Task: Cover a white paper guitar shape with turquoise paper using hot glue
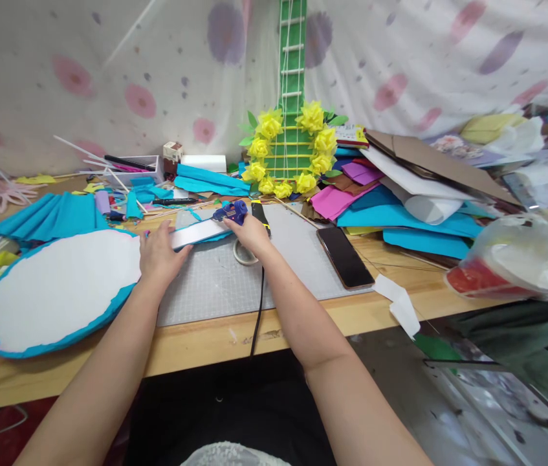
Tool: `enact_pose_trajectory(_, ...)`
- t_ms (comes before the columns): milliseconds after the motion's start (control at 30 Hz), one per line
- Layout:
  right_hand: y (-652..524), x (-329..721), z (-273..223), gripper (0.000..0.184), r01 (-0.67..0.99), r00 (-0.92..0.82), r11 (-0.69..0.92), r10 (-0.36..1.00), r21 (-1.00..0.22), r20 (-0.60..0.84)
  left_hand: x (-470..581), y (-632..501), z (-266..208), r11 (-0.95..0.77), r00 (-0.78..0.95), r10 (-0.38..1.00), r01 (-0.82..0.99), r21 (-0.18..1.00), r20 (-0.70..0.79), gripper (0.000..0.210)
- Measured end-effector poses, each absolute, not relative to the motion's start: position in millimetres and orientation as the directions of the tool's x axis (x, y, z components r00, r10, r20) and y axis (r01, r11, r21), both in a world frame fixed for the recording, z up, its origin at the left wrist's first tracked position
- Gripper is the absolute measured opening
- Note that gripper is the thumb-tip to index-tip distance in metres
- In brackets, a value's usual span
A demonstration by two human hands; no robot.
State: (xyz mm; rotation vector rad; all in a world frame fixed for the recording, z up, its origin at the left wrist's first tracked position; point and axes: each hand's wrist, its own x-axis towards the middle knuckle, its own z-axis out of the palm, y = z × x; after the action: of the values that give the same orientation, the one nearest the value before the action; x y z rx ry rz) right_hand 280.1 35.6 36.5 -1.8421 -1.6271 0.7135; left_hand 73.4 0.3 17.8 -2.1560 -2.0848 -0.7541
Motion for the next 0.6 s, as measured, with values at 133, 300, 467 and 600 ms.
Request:
enact_pose_trajectory(133, 35.3, 282.6, 38.0, 0.051, 0.689, 0.112, -0.095, 0.993, -0.719, -0.023, 72.8, 0.7, 17.0, -0.092, -0.026, 0.927, 0.951, 0.295, 0.374, 0.067)
enact_pose_trajectory(300, 34.2, 284.5, 39.5, 0.052, 0.703, 0.122, -0.096, 0.992, -0.705, -0.013, 72.2, 0.8, 16.6, -0.097, -0.024, 0.926, 0.949, 0.300, 0.378, 0.067)
enact_pose_trajectory(467, 34.4, 286.7, 39.1, 0.050, 0.702, 0.131, -0.098, 0.991, -0.705, -0.008, 72.5, 1.0, 17.2, -0.090, -0.030, 0.929, 0.948, 0.304, 0.368, 0.068)
enact_pose_trajectory(600, 34.2, 288.3, 39.6, 0.051, 0.705, 0.137, -0.109, 0.990, -0.701, -0.016, 73.0, 0.8, 17.6, -0.090, -0.030, 0.928, 0.949, 0.303, 0.370, 0.068)
